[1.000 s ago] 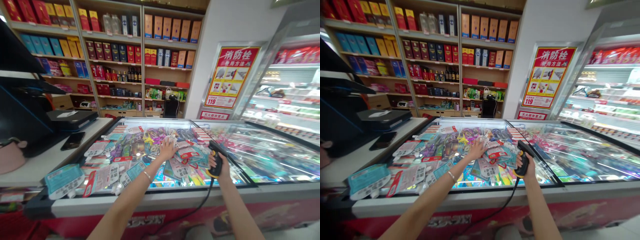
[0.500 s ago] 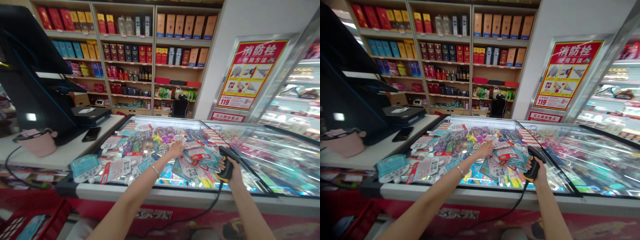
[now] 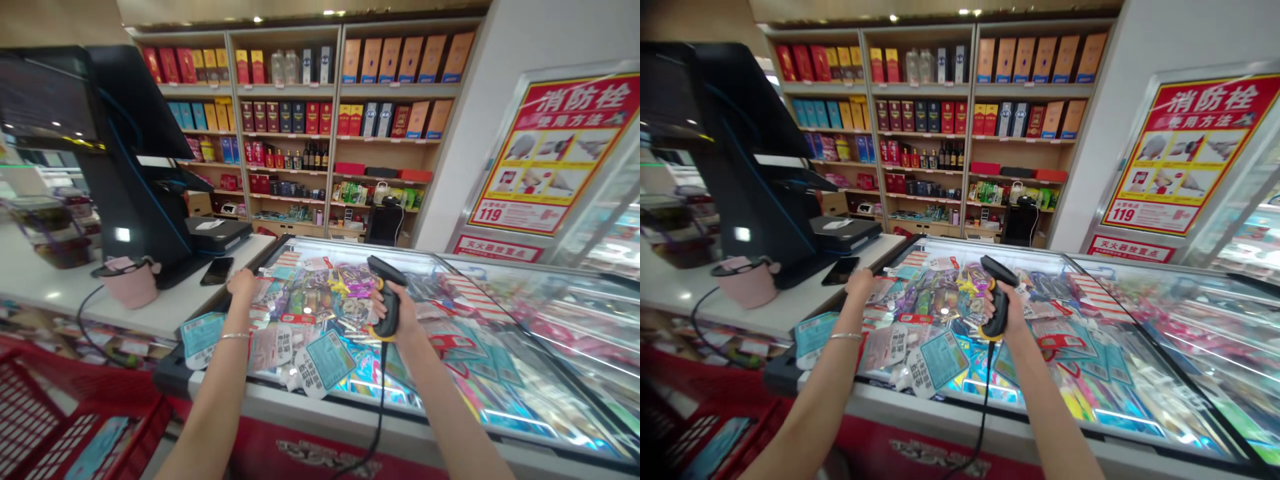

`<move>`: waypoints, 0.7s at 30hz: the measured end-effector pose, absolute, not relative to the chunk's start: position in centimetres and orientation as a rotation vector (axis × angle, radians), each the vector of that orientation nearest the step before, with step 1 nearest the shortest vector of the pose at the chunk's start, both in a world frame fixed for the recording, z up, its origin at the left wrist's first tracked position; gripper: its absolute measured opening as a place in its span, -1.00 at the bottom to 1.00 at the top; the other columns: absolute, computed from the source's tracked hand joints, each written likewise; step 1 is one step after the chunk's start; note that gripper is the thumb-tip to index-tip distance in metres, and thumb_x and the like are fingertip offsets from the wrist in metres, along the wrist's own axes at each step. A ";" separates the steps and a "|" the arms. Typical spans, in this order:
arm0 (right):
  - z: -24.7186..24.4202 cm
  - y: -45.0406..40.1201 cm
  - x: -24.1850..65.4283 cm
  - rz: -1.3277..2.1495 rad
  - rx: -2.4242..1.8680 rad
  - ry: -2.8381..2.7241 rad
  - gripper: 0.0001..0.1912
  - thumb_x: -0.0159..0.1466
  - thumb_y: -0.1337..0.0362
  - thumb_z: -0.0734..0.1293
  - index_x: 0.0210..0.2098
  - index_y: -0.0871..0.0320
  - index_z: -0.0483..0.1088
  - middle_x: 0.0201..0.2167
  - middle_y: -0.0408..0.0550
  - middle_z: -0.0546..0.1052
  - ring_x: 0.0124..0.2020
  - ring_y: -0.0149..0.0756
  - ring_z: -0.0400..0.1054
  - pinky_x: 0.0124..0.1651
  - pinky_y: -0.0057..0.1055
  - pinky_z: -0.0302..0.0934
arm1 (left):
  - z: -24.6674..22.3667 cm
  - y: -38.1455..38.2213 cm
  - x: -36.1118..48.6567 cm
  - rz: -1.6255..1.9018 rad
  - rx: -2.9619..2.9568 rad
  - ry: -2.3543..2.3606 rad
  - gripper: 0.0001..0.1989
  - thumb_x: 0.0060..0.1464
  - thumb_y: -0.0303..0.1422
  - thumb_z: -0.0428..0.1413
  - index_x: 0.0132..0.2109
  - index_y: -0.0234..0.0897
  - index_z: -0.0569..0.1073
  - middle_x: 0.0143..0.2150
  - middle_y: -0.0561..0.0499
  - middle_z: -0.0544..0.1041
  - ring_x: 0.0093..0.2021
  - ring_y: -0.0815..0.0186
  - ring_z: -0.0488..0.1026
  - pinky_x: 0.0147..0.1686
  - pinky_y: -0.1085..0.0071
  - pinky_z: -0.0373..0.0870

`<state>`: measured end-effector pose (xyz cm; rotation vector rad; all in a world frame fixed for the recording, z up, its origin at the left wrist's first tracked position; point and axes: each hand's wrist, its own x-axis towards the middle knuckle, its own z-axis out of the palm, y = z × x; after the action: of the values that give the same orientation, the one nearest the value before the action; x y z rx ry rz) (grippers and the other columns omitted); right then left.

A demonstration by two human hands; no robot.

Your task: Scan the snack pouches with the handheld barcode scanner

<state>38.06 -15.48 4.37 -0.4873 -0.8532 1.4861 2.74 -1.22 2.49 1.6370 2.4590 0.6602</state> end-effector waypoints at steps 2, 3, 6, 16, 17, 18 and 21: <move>3.0 -13.1 34.8 1.616 -0.483 -0.857 -0.80 0.12 0.15 0.33 -0.46 0.13 0.26 -0.64 -0.25 0.25 -0.73 -0.52 0.03 -0.73 -0.59 0.05 | 1.9 -1.1 2.1 0.564 1.507 2.526 -0.39 -0.08 -0.21 0.19 0.10 -0.46 0.36 0.15 -0.42 0.33 0.15 -0.12 0.29 -0.01 0.10 0.31; 2.2 -12.1 33.5 1.660 -0.487 -0.856 -0.79 0.12 0.15 0.33 -0.47 0.13 0.26 -0.65 -0.25 0.25 -0.73 -0.52 0.03 -0.73 -0.60 0.05 | 1.8 -1.0 1.9 0.521 1.454 2.547 -0.36 -0.09 -0.19 0.20 0.11 -0.45 0.36 0.17 -0.40 0.32 0.16 -0.10 0.28 -0.01 0.13 0.31; 0.0 -10.5 30.8 1.717 -0.506 -0.815 -0.77 0.11 0.13 0.35 -0.47 0.14 0.27 -0.66 -0.27 0.26 -0.73 -0.54 0.02 -0.72 -0.60 0.04 | 1.5 -0.7 1.9 0.435 1.403 2.545 -0.36 -0.09 -0.13 0.20 0.10 -0.43 0.39 0.17 -0.37 0.33 0.18 -0.08 0.27 0.01 0.18 0.30; -3.9 -11.8 29.3 1.886 -0.647 -0.813 -0.72 0.07 0.08 0.37 -0.44 0.16 0.29 -0.67 -0.27 0.28 -0.74 -0.53 0.08 -0.71 -0.57 0.05 | 0.6 -1.2 3.0 0.396 1.230 2.683 -0.19 -0.13 -0.04 0.20 0.16 -0.54 0.30 0.16 -0.46 0.31 0.17 -0.08 0.26 -0.03 0.21 0.28; -3.9 -11.8 29.2 1.888 -0.645 -0.813 -0.72 0.06 0.09 0.38 -0.44 0.16 0.29 -0.67 -0.27 0.28 -0.74 -0.53 0.09 -0.71 -0.57 0.05 | 0.3 -1.2 3.2 0.398 1.249 2.686 -0.22 -0.10 -0.04 0.17 0.15 -0.54 0.30 0.17 -0.46 0.30 0.16 -0.08 0.25 -0.04 0.20 0.28; -3.9 -11.8 29.1 1.888 -0.635 -0.810 -0.72 0.06 0.10 0.38 -0.44 0.16 0.29 -0.67 -0.27 0.29 -0.74 -0.54 0.09 -0.71 -0.58 0.05 | 0.0 -1.2 3.4 0.403 1.293 2.685 -0.27 -0.05 -0.06 0.14 0.14 -0.54 0.32 0.17 -0.46 0.29 0.16 -0.08 0.25 -0.04 0.20 0.27; -3.7 -11.9 29.1 1.879 -0.599 -0.792 -0.73 0.05 0.12 0.39 -0.43 0.17 0.31 -0.67 -0.27 0.30 -0.74 -0.54 0.09 -0.71 -0.58 0.06 | -1.0 -1.3 4.4 0.433 1.496 2.645 -0.43 0.09 -0.14 0.00 0.09 -0.55 0.36 0.16 -0.47 0.29 0.17 -0.10 0.23 -0.03 0.16 0.24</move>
<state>29.13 -11.92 -3.68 -0.5989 -0.7921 1.8786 4.36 -1.31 -1.01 1.4964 2.6453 0.4326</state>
